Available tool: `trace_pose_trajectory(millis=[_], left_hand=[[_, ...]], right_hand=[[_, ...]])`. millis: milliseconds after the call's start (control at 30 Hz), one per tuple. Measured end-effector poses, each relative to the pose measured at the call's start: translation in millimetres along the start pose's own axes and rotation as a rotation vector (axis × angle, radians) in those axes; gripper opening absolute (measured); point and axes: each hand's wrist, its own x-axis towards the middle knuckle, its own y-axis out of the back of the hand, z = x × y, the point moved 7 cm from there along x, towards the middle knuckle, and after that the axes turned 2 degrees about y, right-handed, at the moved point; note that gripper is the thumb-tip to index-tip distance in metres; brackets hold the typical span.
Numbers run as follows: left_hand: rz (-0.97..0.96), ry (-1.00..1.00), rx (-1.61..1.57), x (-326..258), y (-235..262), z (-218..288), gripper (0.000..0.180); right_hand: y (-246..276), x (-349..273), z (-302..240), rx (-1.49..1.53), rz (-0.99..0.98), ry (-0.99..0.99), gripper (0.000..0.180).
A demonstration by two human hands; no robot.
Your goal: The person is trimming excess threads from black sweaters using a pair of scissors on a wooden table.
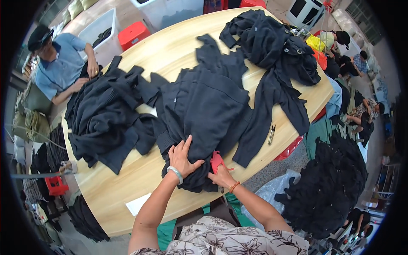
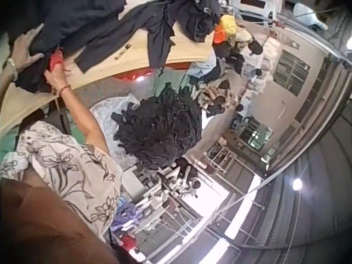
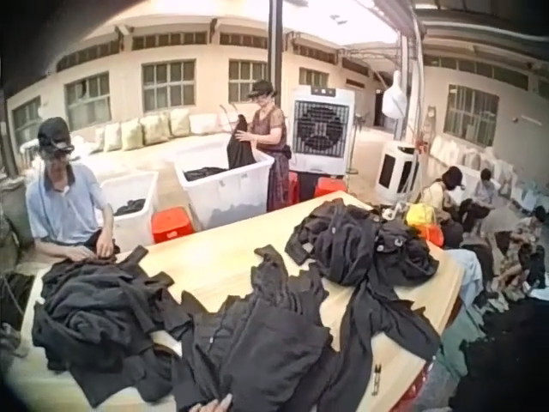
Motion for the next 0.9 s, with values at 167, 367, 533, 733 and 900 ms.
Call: trace_pose_trajectory(millis=[167, 367, 533, 733, 900], left_hand=[[-0.044, -0.063, -0.115, -60.5, 26.1, -46.4, 0.096], [-0.150, -0.055, -0.031, -114.5, 79.7, -140.5, 0.088], [-0.233, -0.014, 0.176, -150.8, 110.4, -200.0, 0.089], [-0.195, 0.075, 0.293, -180.0, 120.9, -237.4, 0.092], [-0.193, 0.050, 0.307, -204.8, 120.3, -235.7, 0.091]], right_hand=[[-89.8, -8.0, 48.7, 0.034, -0.063, 0.064, 0.028], [-227.3, -45.1, 20.5, 0.092, -0.283, -0.014, 0.034], [-286.8, -83.7, 46.2, 0.512, -0.277, 0.094, 0.022], [-187.1, -136.3, 65.7, 0.036, -0.125, 0.344, 0.017], [-97.3, -144.4, -5.0, -0.222, 0.233, 0.552, 0.023]])
